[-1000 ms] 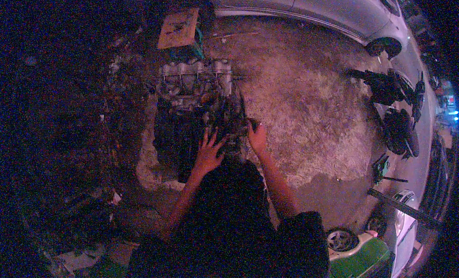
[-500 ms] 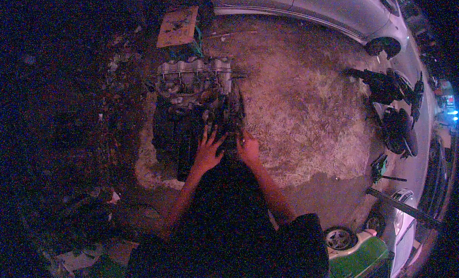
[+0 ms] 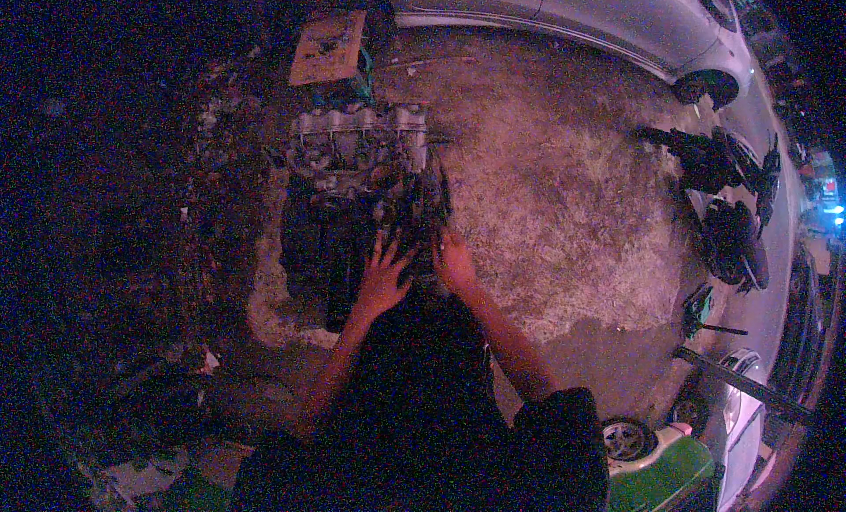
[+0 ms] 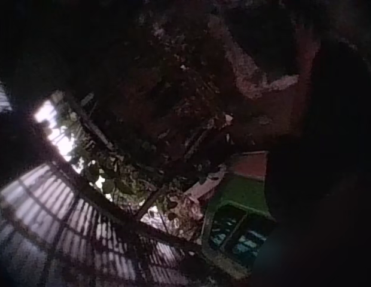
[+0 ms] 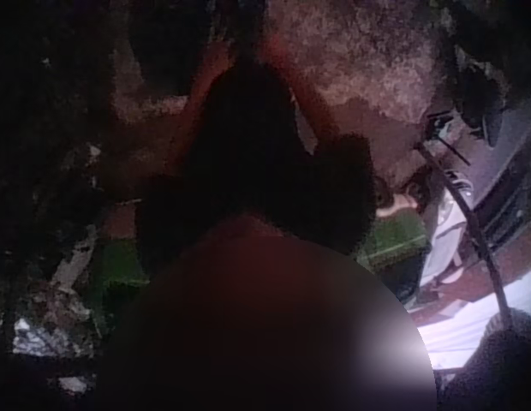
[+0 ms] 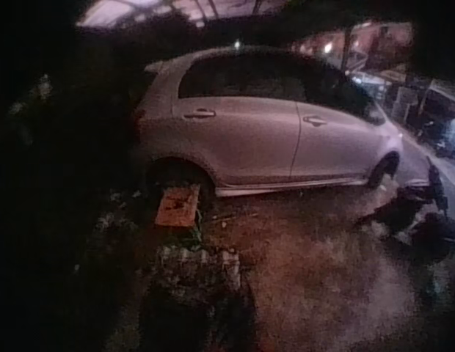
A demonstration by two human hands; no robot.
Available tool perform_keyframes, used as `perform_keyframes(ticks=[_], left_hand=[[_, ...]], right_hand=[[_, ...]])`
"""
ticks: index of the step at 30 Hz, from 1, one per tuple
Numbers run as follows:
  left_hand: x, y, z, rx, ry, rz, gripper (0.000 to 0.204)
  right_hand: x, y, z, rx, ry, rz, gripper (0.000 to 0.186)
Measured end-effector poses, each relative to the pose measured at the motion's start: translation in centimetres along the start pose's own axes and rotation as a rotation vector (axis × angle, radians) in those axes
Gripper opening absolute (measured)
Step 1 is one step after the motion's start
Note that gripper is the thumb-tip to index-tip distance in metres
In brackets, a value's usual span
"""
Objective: The person uses a wrench to loosen and remove bolts from a car engine block resting on the ground. They repeatedly reposition the wrench and apply torque to different bolt locations while stabilizing the engine with the other hand.
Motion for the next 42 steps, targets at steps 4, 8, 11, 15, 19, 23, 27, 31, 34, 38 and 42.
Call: perform_keyframes(ticks=[4, 8, 11, 15, 19, 23, 27, 31, 34, 38, 42], left_hand=[[0.0, -0.1, 0.2, 0.03, 0.008, 0.019, 0.075], [0.0, -0.1, 0.3, 0.014, 0.021, 0.021, 0.073], [0.1, 0.0, -0.1, 0.034, 0.06, 0.027, 0.073], [0.2, 0.2, -0.4, 0.021, 0.032, 0.027, 0.068], [0.1, 0.2, -0.4, 0.026, 0.005, 0.016, 0.061], [0.0, 0.0, -0.4, 0.057, 0.012, 0.036, 0.069], [-0.2, 0.0, -0.3, 0.022, 0.039, 0.045, 0.071], [-0.2, -0.1, -0.2, 0.035, 0.036, 0.049, 0.073], [0.0, -0.1, -0.2, 0.026, 0.038, 0.055, 0.075], [-0.2, -0.1, -0.1, 0.026, 0.037, 0.044, 0.076], [-0.3, -0.2, -0.1, 0.033, 0.023, 0.038, 0.077]], right_hand=[[-0.9, 0.3, -0.7, -0.169, 0.136, 0.095, 0.056], [-1.4, -0.3, -1.2, -0.205, 0.112, 0.107, 0.064], [-0.7, -0.9, -1.3, -0.187, 0.114, 0.078, 0.062], [0.0, -1.1, -1.6, -0.216, 0.232, 0.05, 0.057], [0.2, -0.5, -1.0, -0.29, 0.183, 0.111, 0.053], [0.9, -2.0, -1.9, -0.095, 0.184, -0.057, 0.055], [-0.1, -1.6, -2.7, -0.247, 0.086, 0.15, 0.065], [-1.4, -1.7, -2.0, -0.303, 0.055, 0.279, 0.052], [0.9, -3.1, -2.1, -0.119, 0.082, 0.134, 0.059], [6.5, -5.8, -3.8, 0.002, -0.029, -0.028, 0.036], [8.8, -10.2, -6.4, 0.161, 0.095, -0.282, 0.027]])
Point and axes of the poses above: each hand's wrist, its own x-axis towards the middle knuckle, its own z-axis out of the back of the hand, y = z × x, the point moved 6 cm from there along x, towards the middle knuckle, and after that the axes turned 1 degree about y, right-handed, at the moved point
